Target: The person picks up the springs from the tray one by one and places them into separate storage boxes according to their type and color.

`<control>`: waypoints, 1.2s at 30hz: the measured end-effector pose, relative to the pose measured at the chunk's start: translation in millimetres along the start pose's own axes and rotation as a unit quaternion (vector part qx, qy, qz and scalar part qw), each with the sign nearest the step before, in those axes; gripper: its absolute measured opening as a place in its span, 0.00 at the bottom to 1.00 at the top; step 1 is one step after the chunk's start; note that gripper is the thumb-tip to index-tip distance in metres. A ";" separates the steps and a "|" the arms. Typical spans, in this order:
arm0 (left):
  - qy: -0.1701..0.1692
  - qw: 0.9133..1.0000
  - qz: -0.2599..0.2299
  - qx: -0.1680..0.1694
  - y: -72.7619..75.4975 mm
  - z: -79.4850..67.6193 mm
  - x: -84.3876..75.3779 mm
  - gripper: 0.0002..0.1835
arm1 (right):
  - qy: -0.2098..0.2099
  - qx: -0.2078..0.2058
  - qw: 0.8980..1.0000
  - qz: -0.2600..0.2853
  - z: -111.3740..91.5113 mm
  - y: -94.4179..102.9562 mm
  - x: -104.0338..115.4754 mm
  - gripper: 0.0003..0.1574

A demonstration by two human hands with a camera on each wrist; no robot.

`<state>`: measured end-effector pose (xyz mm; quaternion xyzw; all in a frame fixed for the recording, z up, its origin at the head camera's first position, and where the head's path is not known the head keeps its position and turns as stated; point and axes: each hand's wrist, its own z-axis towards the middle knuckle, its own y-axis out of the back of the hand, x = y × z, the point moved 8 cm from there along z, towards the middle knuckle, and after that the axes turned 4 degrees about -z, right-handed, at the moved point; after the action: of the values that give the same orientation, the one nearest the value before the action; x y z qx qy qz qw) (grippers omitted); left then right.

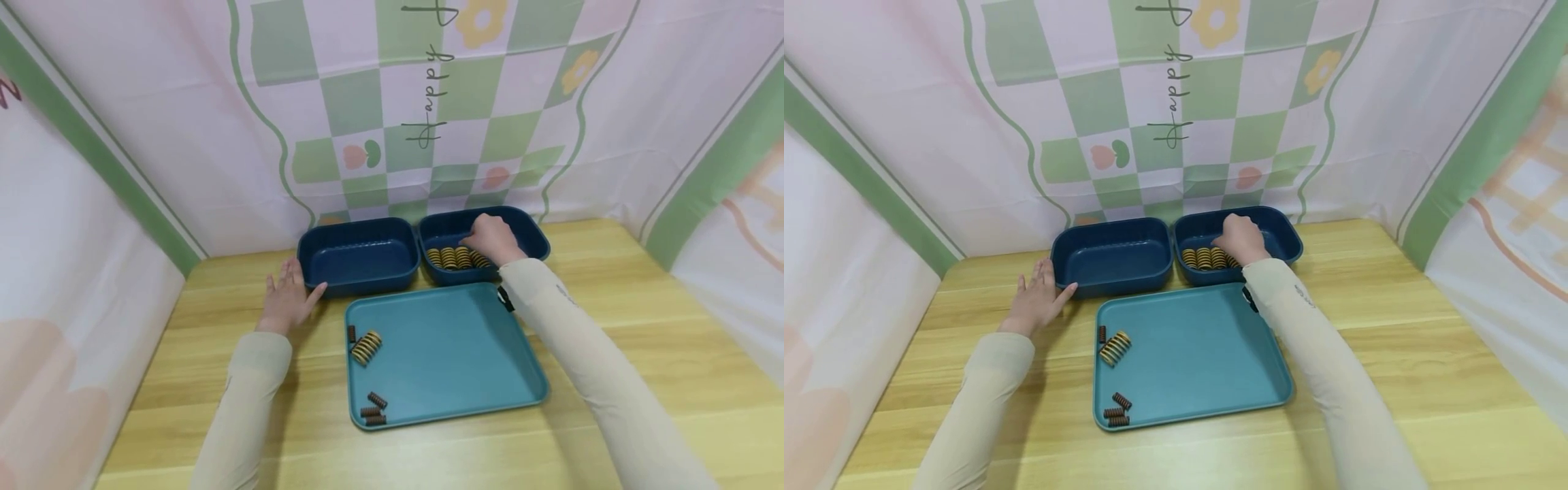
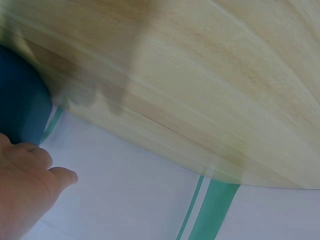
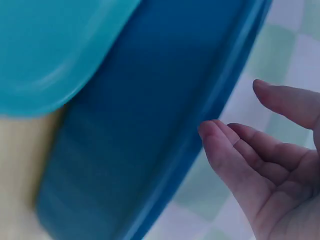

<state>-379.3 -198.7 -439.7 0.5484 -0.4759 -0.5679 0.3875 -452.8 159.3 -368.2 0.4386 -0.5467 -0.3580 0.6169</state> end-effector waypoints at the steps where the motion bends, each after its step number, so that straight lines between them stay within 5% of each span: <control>1: 0.000 1.000 0.001 0.000 0.0 -0.1 -0.1 0.46 | 0.013 0.003 1.000 0.003 -2.7 0.2 8.2 0.34; 9: 0.001 1.000 0.001 -0.001 0.0 -0.3 -1.3 0.46 | 0.115 0.025 0.993 0.008 -35.7 -11.8 80.9 0.34; 17: 0.000 1.000 0.000 -0.003 -0.2 -0.1 -1.4 0.45 | 0.229 0.041 0.973 -0.002 -80.4 -35.7 141.6 0.29; 25: 0.003 1.000 -0.001 0.000 0.8 -0.9 -1.3 0.45 | 0.280 0.066 0.958 -0.021 -107.8 -65.5 174.3 0.32; 36: 0.002 1.000 -0.011 0.001 1.7 -2.3 -2.3 0.45 | 0.322 0.047 0.941 -0.092 -132.1 -102.8 196.6 0.28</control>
<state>-376.9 -197.2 -437.3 0.5558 -0.4695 -0.5704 0.3813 -289.6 -39.0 -395.5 0.6074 -0.2929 -0.2266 0.7028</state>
